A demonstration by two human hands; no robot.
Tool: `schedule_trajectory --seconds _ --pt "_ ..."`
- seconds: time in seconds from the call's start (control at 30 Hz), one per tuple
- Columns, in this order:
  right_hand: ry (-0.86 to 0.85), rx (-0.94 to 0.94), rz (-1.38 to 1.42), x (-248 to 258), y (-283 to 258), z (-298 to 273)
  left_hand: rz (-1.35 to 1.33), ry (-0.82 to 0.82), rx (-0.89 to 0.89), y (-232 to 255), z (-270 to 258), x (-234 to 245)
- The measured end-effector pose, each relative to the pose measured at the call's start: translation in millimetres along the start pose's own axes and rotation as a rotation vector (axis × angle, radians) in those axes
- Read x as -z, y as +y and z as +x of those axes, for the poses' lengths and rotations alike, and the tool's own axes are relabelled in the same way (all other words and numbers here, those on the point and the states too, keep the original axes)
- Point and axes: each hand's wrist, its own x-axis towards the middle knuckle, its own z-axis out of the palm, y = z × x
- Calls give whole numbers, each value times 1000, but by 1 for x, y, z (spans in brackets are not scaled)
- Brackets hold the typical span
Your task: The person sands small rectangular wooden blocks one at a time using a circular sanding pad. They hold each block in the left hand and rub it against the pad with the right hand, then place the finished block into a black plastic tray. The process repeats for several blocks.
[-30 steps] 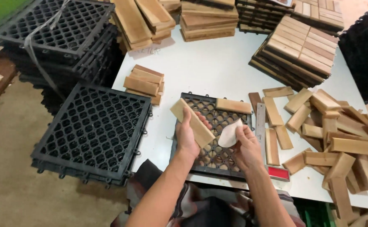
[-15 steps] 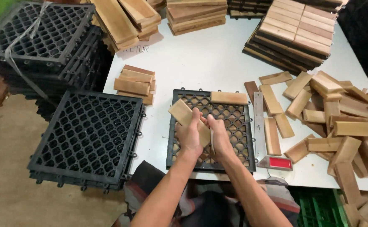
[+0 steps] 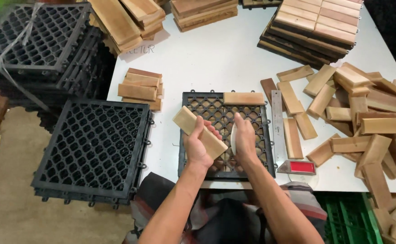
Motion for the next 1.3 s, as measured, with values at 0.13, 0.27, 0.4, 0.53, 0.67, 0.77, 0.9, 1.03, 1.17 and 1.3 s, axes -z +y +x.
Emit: schedule_trajectory --seconds 0.13,0.27,0.4,0.53,0.67,0.77,0.9,1.03,1.17,1.3 --pt "-251 -64 191 -8 -24 -21 2 49 -74 0 0 -5" --pt "0 -155 -247 -9 17 1 175 53 -295 -28 18 23" --pt "-147 -175 83 -4 -63 -49 109 50 -295 -18 28 28" --pt "-243 -119 94 -9 -37 -44 205 173 -310 -15 1 6" --pt "52 -73 0 1 4 2 277 212 -168 6 -38 -18" --pt "23 -14 254 -4 -8 -17 180 377 31 27 -42 -22" --pt "153 56 93 -28 35 -10 295 407 192 32 -60 -46" --pt "296 -1 13 -28 38 20 236 409 137 46 -65 -48" --pt "158 118 233 -38 -14 -34 262 430 113 45 -67 -51" --pt "95 170 126 -23 43 27 261 308 204 51 -73 -50"
